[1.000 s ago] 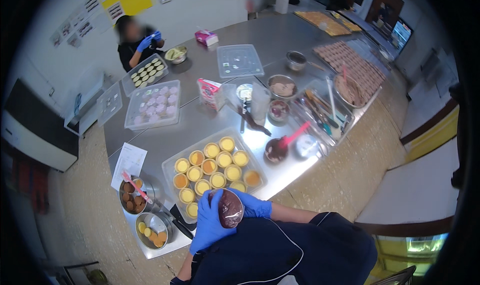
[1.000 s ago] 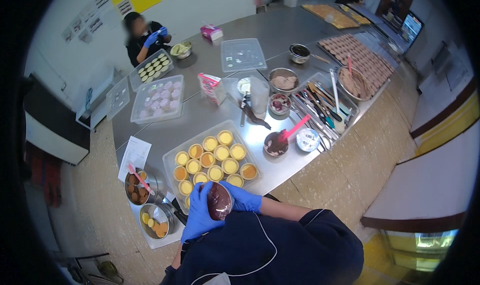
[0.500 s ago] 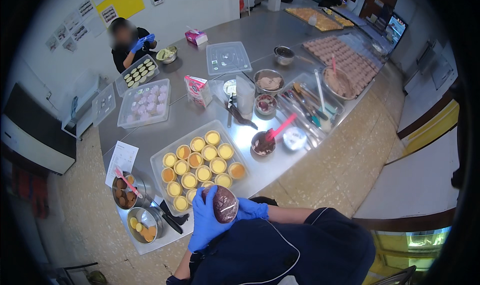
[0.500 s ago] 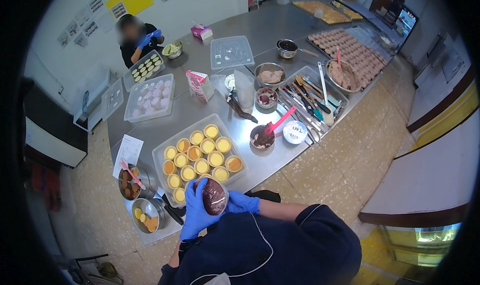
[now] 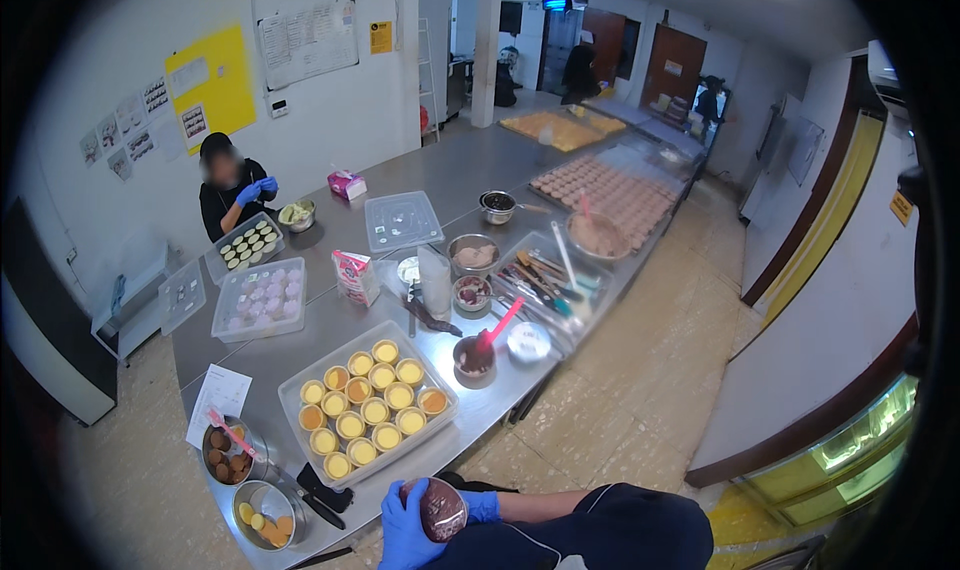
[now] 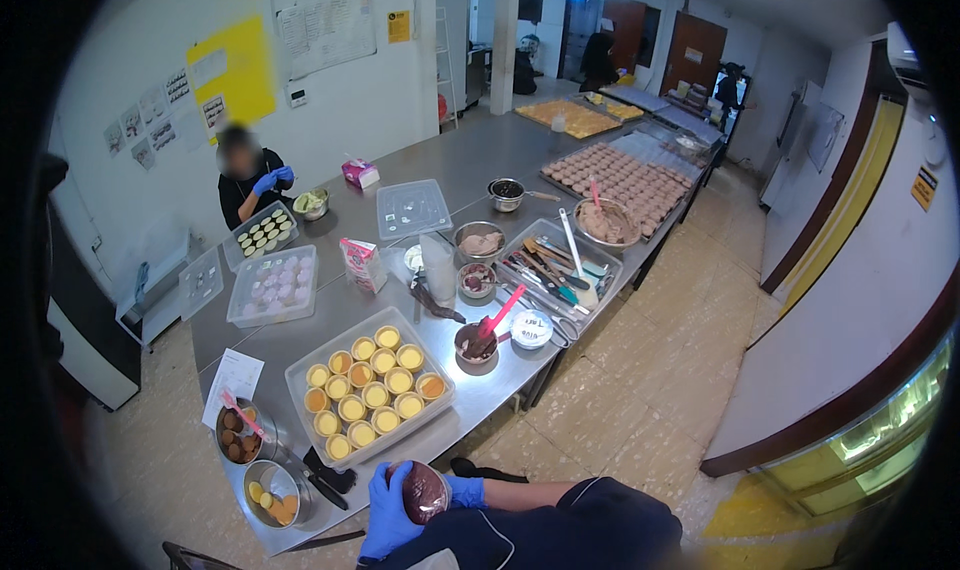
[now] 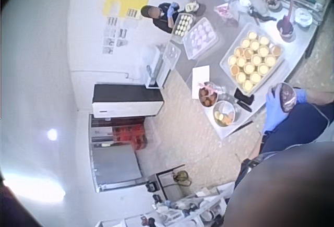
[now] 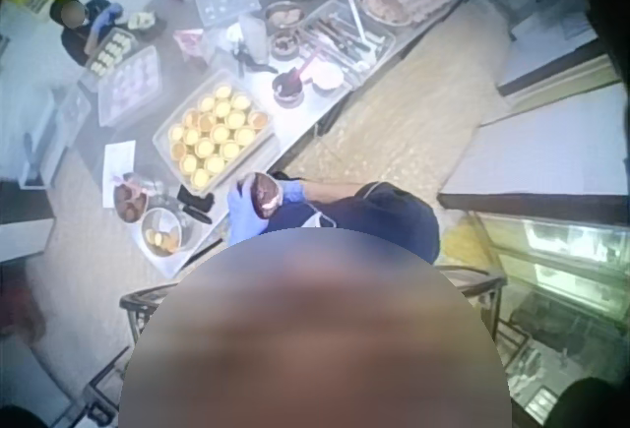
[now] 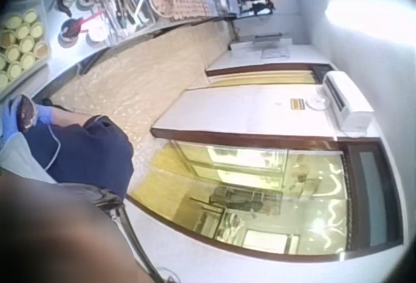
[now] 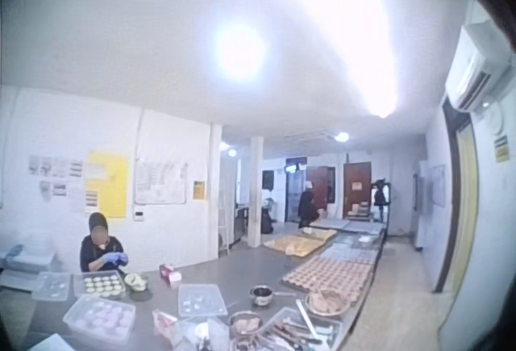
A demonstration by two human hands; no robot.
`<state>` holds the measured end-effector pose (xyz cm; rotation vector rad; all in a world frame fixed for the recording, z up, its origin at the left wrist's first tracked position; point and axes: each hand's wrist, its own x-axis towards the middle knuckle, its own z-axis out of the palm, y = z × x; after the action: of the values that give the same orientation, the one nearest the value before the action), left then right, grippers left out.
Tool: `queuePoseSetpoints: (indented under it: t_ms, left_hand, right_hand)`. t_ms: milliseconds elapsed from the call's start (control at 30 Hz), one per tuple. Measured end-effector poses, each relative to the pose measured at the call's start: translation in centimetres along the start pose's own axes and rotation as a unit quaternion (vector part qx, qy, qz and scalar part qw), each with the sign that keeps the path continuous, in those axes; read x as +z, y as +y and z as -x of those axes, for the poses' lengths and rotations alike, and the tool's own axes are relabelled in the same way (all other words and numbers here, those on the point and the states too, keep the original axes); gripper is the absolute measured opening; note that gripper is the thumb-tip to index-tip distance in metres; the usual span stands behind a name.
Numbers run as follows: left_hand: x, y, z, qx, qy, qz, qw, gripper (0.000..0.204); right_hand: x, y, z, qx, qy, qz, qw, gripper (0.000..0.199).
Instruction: The person slices yellow sponge cakes into thin rounds and places them into tartlet shells. Then the person spoons red jam into each filled shell. The finished tartlets remain in a clear tray on the counter.
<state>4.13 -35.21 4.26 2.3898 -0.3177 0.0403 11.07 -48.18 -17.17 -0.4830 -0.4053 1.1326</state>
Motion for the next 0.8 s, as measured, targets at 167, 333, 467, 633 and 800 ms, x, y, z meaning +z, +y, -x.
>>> queuePoseSetpoints:
  t_ms: [167,333,467,633,800]
  left_hand:
    - [1.1,0.7,3.8,0.013,-0.022,0.029,0.999,0.093]
    - [1.3,1.9,6.0,0.040,-0.056,0.045,0.997,0.091]
    - [1.1,2.5,7.5,0.051,-0.085,0.063,0.993,0.088]
    - [0.8,2.7,8.2,0.045,-0.099,0.045,0.993,0.085]
    - [0.7,2.4,7.3,0.076,-0.095,-0.020,0.992,0.083]
  right_hand:
    - [6.3,-0.9,3.0,0.014,0.001,0.026,1.000,0.033]
    - [9.9,-0.7,5.0,0.010,0.016,0.047,0.999,0.029]
    - [9.3,0.0,4.9,0.042,0.165,-0.051,0.984,0.018]
    - [6.1,-0.1,1.1,0.013,0.211,-0.034,0.977,0.015]
    - [4.4,-1.7,-2.8,-0.020,0.238,-0.082,0.968,0.018]
